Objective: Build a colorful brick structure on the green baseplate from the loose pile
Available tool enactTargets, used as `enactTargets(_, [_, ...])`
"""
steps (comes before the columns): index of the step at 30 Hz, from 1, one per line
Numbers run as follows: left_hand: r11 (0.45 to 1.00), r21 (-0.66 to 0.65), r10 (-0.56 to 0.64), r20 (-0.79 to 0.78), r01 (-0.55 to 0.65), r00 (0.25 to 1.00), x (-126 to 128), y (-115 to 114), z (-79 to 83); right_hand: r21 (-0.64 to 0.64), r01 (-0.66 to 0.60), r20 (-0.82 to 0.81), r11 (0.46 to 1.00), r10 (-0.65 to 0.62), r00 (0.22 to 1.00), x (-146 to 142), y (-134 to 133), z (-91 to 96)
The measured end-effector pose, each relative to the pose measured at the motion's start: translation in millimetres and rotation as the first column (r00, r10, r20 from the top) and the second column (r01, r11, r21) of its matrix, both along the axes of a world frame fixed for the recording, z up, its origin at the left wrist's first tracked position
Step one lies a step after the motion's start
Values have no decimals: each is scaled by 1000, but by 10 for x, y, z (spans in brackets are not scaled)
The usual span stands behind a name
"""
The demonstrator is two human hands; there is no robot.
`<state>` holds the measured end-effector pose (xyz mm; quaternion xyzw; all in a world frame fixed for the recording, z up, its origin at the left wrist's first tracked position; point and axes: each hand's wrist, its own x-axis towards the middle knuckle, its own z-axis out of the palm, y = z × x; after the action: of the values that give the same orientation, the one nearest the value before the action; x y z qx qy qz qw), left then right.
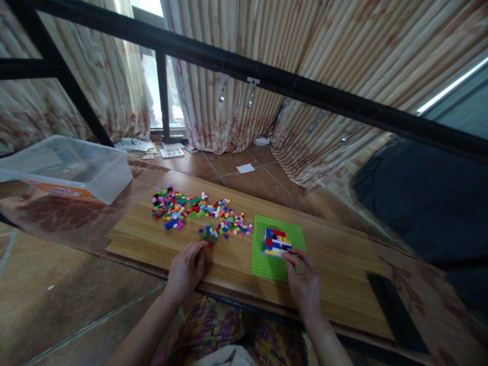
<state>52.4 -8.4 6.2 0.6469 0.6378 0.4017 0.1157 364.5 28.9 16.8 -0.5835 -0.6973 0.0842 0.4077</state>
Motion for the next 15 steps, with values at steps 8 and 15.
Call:
enactTargets(8, [1000,7,-5,8,5,1000,-1,5,-13,-14,-25,20,1000,25,999,-3,-2,-6])
enactTargets(15, [1000,9,-17,25,17,1000,-3,1,-8,88,1,34,996,-4,999,-62,-52,54])
